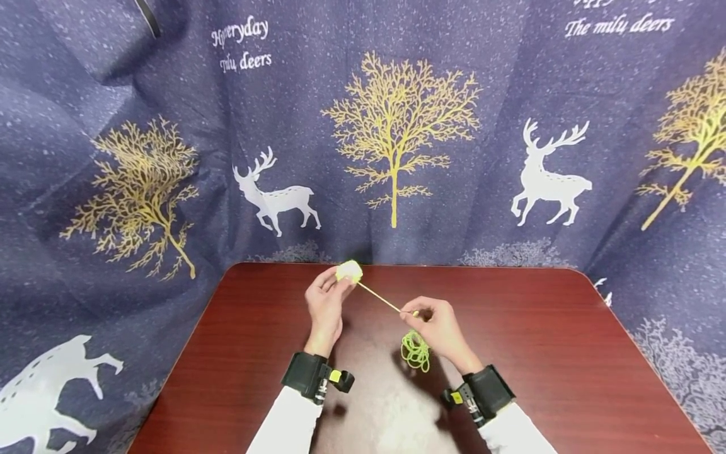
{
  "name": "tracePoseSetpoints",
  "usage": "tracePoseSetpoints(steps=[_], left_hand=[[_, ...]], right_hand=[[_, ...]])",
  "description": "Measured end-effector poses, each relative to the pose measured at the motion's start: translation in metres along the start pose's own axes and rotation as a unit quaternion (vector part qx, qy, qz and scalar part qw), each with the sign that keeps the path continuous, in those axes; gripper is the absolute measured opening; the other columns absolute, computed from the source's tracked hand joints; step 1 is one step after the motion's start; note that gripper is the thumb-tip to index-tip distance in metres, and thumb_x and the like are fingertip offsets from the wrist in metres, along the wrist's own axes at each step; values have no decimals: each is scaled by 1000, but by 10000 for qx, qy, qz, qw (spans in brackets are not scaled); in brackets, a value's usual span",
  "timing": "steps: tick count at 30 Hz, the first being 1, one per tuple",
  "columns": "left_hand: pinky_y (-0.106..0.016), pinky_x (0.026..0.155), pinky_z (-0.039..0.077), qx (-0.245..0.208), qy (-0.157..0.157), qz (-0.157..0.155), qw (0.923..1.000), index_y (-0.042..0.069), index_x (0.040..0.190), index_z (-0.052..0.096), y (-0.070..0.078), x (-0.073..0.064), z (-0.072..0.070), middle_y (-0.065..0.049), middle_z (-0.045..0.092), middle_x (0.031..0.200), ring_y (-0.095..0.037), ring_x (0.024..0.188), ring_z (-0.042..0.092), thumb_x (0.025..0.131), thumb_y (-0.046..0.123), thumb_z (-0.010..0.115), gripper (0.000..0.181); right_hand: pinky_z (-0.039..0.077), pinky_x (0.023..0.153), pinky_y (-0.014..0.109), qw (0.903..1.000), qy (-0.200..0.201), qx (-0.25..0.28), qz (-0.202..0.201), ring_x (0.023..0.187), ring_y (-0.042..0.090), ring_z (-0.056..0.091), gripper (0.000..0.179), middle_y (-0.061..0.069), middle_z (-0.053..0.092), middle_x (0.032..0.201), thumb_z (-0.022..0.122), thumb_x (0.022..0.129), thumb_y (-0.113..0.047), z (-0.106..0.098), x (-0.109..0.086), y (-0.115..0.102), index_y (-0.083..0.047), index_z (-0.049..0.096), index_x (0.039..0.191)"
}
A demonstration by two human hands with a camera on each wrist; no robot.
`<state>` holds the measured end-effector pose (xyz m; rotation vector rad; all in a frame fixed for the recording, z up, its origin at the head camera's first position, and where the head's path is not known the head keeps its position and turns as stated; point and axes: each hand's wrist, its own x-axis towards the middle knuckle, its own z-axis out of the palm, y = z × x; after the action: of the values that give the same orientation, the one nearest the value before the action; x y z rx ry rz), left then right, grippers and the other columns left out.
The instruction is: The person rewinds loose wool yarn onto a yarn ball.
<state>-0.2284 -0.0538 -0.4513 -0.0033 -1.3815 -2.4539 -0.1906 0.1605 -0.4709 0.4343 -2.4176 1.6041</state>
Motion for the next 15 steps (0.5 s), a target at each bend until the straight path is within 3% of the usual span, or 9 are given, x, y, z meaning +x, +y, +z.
tracePoseSetpoints(steps=[4,9,12,15], left_hand=[[-47,84,46,-45,395,115,9991,-11,112,52,5,9,-13,-27,57,107,-25,89,63,72,-3,70,45],[-45,83,47,-119,443,260,9986,-11,112,52,13,14,-24,-28,56,109,-26,91,63,73,-3,70,44],[-46,85,46,-140,437,308,9985,-10,112,53,17,15,-26,-28,55,110,-27,92,62,73,-2,70,43],[-47,85,46,-86,398,342,9986,-10,112,53,19,15,-25,-27,56,109,-27,92,62,73,-2,70,44]], right_hand=[[44,46,30,9995,-3,-153,269,54,18,53,6,1,62,69,70,78,-17,-29,-6,18,-18,66,83],[48,55,29,9949,60,-828,565,64,23,60,8,-1,65,76,70,77,-14,-74,-13,46,-14,67,84],[48,56,30,9836,-8,-1595,840,65,18,60,8,-3,64,74,69,77,-14,-99,-19,60,-13,67,85],[45,58,31,9610,-171,-2530,1100,64,13,56,7,-5,62,72,68,77,-16,-117,-22,68,-15,67,84]])
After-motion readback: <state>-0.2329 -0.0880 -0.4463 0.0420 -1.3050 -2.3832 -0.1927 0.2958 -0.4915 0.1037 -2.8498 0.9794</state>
